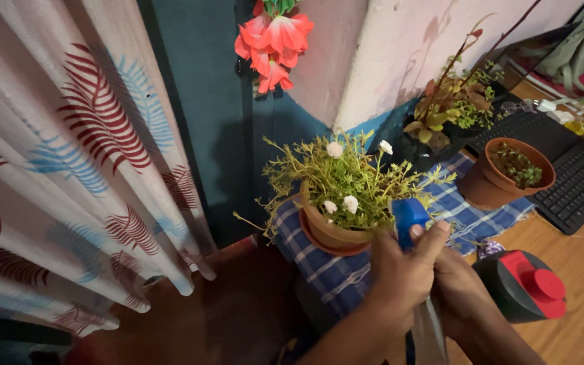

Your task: The person uses a cloth to wipe or wrap the stems of potted plants and then uses a spray bottle to water the soil and mist the foliage.

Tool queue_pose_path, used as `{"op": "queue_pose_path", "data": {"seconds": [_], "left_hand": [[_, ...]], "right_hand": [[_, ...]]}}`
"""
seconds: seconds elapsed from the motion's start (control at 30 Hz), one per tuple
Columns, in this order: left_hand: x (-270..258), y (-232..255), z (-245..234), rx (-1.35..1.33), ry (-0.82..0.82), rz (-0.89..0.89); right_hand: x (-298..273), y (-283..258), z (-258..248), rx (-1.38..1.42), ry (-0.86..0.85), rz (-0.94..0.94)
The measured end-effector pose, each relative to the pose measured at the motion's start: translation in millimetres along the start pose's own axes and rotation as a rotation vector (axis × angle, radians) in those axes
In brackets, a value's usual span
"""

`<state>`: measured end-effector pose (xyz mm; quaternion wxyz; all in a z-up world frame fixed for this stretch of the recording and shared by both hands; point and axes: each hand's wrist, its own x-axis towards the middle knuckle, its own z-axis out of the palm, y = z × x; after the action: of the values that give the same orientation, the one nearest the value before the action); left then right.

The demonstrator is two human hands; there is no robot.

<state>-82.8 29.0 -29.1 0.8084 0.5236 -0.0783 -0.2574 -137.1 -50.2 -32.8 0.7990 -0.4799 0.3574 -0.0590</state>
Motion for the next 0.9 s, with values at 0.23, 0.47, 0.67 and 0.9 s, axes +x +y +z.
{"op": "queue_pose_path", "data": {"seconds": [0.23,0.47,0.67,0.9], "left_hand": [[-3,12,0,0.050,-0.045,-0.166],[-5,7,4,0.065,0.006,-0.031],[-13,16,-1,0.083,-0.016,-0.097],[-12,14,2,0.177,0.048,-0.031]], "right_hand": [[-4,-2,-6,-0.020,0.111,-0.009],[-13,-4,1,0.046,0.088,0.057],[-8,1,-1,0.015,0.159,0.031],[-11,-4,-1,-0.015,0.078,0.040]]}}
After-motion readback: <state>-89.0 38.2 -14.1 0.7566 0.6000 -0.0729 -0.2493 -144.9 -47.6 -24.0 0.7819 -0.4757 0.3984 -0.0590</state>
